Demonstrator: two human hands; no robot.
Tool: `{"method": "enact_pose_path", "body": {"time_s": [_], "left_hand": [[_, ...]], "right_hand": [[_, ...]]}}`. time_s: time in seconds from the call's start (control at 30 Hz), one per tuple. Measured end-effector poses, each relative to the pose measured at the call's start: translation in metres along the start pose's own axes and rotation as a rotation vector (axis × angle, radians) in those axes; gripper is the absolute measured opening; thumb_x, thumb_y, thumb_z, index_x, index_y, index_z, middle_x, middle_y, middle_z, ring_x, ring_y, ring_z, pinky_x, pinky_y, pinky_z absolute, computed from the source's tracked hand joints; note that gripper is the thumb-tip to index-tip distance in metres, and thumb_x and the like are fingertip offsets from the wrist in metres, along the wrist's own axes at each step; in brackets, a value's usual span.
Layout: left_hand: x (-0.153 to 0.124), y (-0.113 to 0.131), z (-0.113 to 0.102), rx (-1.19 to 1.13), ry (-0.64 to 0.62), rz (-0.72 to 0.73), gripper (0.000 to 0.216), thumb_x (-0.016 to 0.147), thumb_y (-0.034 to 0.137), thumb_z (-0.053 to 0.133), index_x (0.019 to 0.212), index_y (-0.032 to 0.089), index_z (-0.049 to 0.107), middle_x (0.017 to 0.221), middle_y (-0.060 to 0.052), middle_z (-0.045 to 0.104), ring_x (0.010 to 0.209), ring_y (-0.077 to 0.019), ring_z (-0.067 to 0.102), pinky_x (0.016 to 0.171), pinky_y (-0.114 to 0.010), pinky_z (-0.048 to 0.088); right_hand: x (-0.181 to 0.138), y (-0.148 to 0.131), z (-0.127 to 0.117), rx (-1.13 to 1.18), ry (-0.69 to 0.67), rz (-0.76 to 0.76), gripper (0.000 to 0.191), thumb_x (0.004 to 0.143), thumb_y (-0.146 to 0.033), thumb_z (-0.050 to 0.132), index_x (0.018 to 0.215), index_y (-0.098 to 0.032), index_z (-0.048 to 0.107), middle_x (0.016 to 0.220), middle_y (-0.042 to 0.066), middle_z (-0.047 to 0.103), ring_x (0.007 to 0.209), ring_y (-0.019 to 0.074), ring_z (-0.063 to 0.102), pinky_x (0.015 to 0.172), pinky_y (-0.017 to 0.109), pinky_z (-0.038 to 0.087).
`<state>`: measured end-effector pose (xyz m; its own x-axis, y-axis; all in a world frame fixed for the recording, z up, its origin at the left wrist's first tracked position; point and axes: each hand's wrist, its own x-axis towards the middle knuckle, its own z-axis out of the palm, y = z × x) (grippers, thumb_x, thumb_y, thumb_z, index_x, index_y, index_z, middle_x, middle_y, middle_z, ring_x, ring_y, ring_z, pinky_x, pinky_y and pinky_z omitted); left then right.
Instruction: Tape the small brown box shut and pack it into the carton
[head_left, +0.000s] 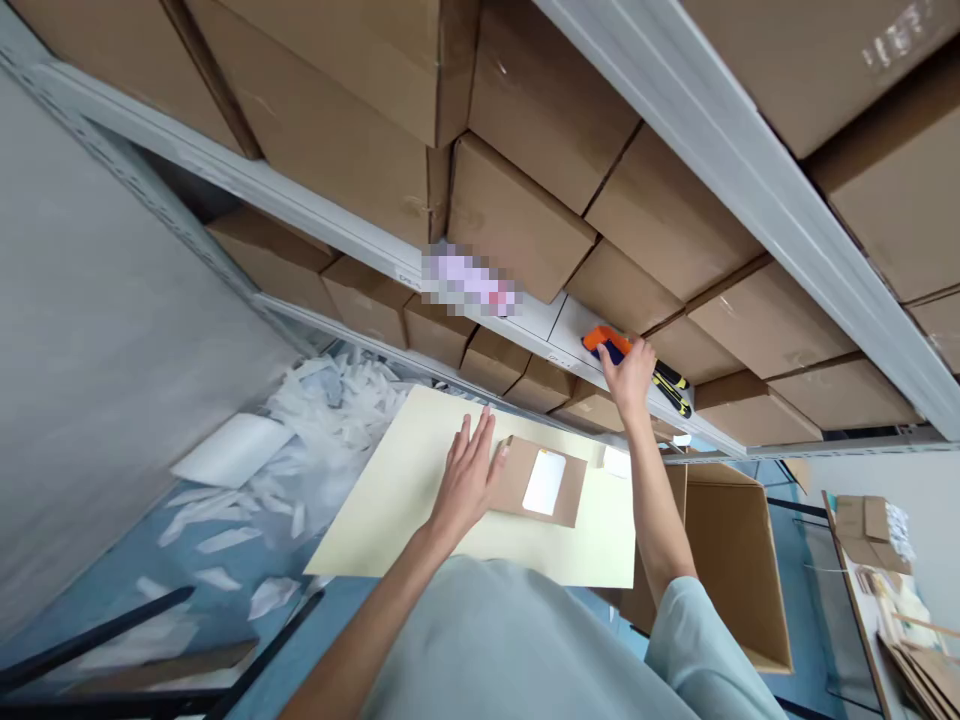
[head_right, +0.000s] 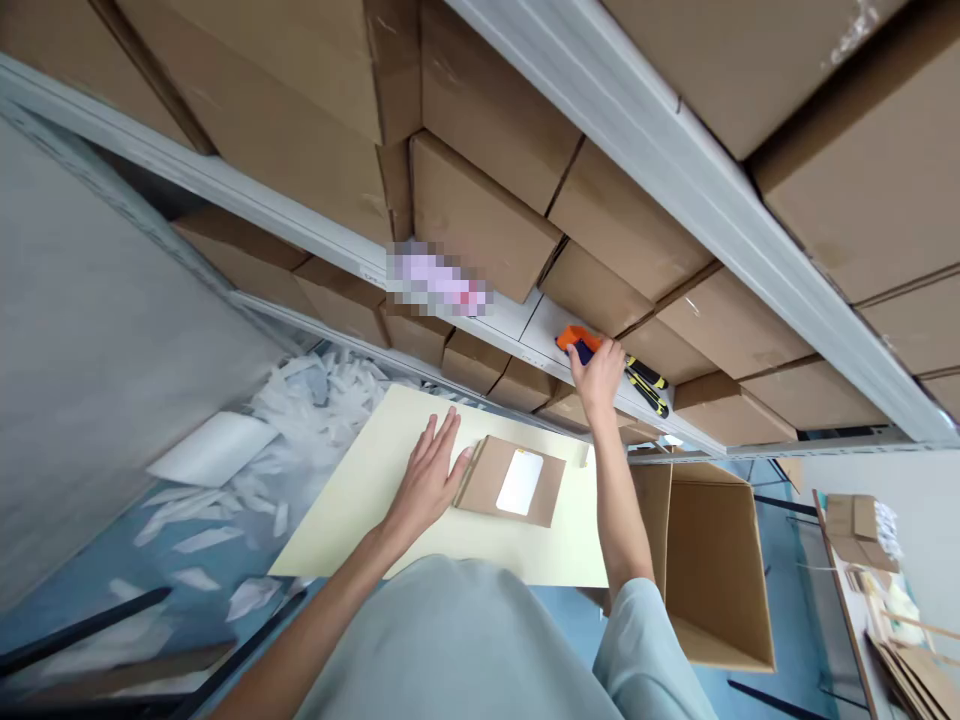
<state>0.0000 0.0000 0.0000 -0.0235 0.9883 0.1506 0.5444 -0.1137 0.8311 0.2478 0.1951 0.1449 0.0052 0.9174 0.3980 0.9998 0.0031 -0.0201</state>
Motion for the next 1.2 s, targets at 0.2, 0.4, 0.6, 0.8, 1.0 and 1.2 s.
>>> {"method": "enact_pose_path", "body": {"time_s": [0.2,0.4,0.6,0.8,1.0,1.2], "left_hand": [[0.006,0.033,0.019,0.025,-0.070,0.046,0.068,0.115,0.048,0.033,0.176,0.020,0.026,0.180,-0.014,0.032,0.171,-0.0353,0.017,0.135,-0.061,0.029],[0.009,0.073,0.035,0.022,-0.080,0.109,0.067,0.114,0.047,0.035,0.174,0.017,0.031,0.179,-0.017,0.033,0.170,-0.0363,0.018,0.135,-0.064,0.027],[-0.011,0.107,0.041,-0.090,0.008,0.105,0.055,0.114,0.044,0.042,0.163,0.021,0.048,0.165,-0.015,0.056,0.161,-0.0315,0.044,0.130,-0.055,0.042],[-0.051,0.132,0.068,-0.263,-0.020,0.022,0.034,0.108,0.041,0.059,0.134,0.022,0.069,0.123,-0.010,0.076,0.100,-0.0201,0.077,0.094,-0.036,0.066],[-0.078,0.145,0.084,-0.165,-0.086,0.037,0.030,0.108,0.033,0.058,0.133,0.022,0.072,0.127,-0.011,0.074,0.119,-0.0238,0.073,0.108,-0.041,0.061],[-0.079,0.165,0.087,-0.163,-0.194,0.071,0.029,0.108,0.036,0.060,0.130,0.025,0.075,0.122,-0.009,0.075,0.119,-0.0246,0.071,0.109,-0.043,0.060]], "right_hand": [[0.012,0.037,0.009,-0.078,-0.367,-0.088,0.056,0.106,-0.039,0.059,0.147,0.000,0.051,0.135,0.032,0.069,0.128,0.0408,0.065,0.113,0.051,0.045],[0.015,0.053,0.006,0.113,-0.388,-0.097,0.052,0.103,-0.036,0.062,0.144,-0.003,0.055,0.125,0.030,0.074,0.116,0.0411,0.071,0.104,0.053,0.052],[-0.093,0.064,-0.019,0.837,-0.221,0.042,0.056,0.100,-0.065,0.063,0.127,-0.017,0.064,0.109,0.015,0.077,0.099,0.0326,0.071,0.094,0.050,0.059],[-0.245,0.047,-0.022,1.520,-0.492,0.412,0.056,0.095,-0.068,0.070,0.124,-0.020,0.070,0.119,0.013,0.080,0.109,0.0292,0.076,0.104,0.045,0.059],[-0.293,0.040,-0.025,1.669,-0.394,0.648,0.061,0.090,-0.064,0.078,0.132,-0.021,0.069,0.130,0.012,0.078,0.124,0.0276,0.072,0.117,0.046,0.053],[-0.305,0.064,-0.023,1.802,-0.442,0.715,0.065,0.085,-0.076,0.078,0.119,-0.021,0.076,0.119,0.011,0.082,0.118,0.0311,0.076,0.113,0.050,0.058]]}}
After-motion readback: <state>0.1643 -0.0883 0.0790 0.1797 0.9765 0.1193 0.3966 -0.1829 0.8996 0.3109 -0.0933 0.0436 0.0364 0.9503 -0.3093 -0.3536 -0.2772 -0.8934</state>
